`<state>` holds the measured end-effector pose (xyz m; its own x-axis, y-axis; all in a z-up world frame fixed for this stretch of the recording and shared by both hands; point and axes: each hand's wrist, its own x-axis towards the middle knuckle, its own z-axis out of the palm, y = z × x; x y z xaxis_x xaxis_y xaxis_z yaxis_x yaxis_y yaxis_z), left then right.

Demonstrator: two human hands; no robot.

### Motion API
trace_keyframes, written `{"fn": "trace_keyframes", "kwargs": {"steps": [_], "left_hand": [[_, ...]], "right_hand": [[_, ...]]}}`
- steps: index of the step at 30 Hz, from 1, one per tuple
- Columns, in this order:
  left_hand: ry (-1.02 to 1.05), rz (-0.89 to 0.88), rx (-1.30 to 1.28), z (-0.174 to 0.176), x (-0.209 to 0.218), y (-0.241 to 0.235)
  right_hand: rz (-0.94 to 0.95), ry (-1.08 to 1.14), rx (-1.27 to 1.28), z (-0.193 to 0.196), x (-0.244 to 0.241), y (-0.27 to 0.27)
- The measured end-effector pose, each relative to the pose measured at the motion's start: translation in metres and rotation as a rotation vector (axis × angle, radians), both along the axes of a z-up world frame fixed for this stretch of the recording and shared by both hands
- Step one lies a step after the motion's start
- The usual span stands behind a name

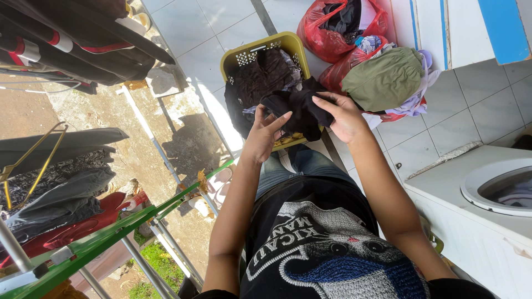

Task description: The person hangs several wet garments on a green metal drying rack outdoors. They pick up a purple shirt, a black shirt, a brown towel, and a patterned cloth from a yellow laundry basket, unfold each item, and drape them over the rack's bars to dry.

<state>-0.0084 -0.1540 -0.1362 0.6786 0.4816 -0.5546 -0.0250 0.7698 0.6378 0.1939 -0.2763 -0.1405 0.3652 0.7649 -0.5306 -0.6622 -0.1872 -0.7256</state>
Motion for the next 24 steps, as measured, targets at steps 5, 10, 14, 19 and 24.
{"fn": "trace_keyframes", "kwargs": {"steps": [5, 10, 14, 19, 24], "left_hand": [[-0.054, 0.019, -0.048, -0.005, 0.008, -0.006], [-0.081, 0.051, -0.142, -0.017, 0.011, -0.011], [-0.107, 0.072, -0.179, -0.022, 0.009, -0.009], [-0.124, 0.028, -0.183, -0.022, 0.008, -0.011], [-0.027, 0.015, -0.208, -0.022, 0.010, -0.014]], "right_hand": [[-0.059, 0.002, 0.125, 0.004, -0.029, 0.001], [0.038, -0.287, 0.180, 0.002, -0.050, -0.001], [0.096, -0.576, 0.104, 0.004, -0.053, -0.004], [0.106, -0.770, -0.074, 0.015, -0.052, -0.005], [0.171, -0.888, -0.054, 0.035, -0.062, -0.004]]}}
